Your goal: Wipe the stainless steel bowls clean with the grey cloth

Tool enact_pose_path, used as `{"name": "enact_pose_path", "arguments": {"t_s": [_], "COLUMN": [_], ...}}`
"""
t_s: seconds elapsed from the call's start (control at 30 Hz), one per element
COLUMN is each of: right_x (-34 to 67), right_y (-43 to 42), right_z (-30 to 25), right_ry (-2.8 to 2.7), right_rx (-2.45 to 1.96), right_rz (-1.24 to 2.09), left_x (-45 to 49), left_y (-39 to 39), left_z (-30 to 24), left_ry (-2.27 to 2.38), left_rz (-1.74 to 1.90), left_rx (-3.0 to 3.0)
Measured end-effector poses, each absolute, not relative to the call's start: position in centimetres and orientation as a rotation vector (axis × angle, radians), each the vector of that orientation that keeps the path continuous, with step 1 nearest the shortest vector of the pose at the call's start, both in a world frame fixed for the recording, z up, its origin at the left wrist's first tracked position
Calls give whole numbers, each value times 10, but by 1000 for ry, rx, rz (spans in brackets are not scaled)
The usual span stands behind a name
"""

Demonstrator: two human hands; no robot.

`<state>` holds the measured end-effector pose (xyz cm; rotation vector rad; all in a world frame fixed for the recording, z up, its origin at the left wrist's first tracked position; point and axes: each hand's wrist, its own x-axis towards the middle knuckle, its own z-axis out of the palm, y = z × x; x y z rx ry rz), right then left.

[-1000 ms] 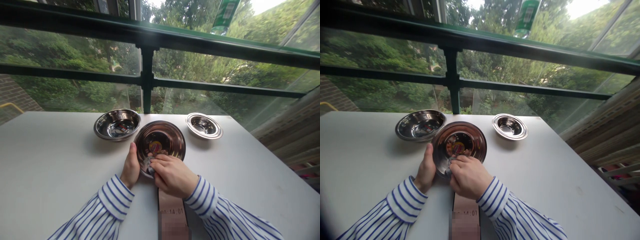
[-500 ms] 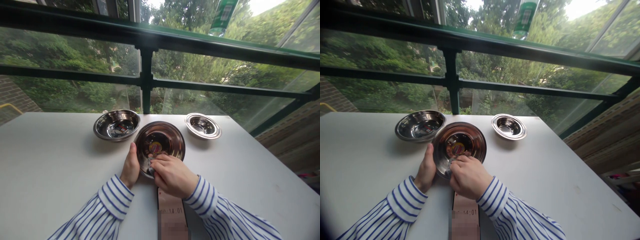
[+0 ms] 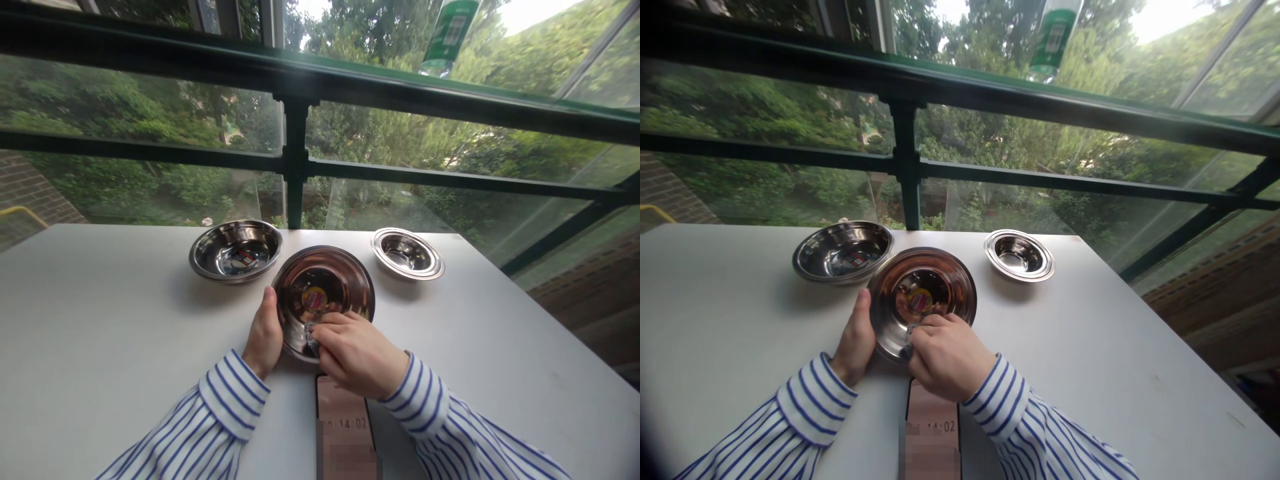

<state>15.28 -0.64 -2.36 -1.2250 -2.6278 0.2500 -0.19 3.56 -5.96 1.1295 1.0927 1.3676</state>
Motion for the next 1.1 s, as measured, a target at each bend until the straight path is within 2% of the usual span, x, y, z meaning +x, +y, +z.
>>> {"name": "enact_pose_path", "arguments": {"t_s": [0.2,0.43,0.7,1.1], "right_x": [137,156,139,141], "right_y": [-6,-14,-16,-13], "right_z": [-35,-25,-34,-35], "right_ry": [-2447,-2573,-2473,-2489], "right_rx": [-1129,-1164,-1060,-1043], "right_rz": [266,281,235,226], "left_x": [-3,-2,-3,-1], "left_y": [34,36,36,36], "left_z": [-58,-61,-60,-57], "left_ry": [1062,1171,1310,1285], "left_rz": [1300,1419,1398,1386], "left_rx": [1076,1123,1043,1064]}}
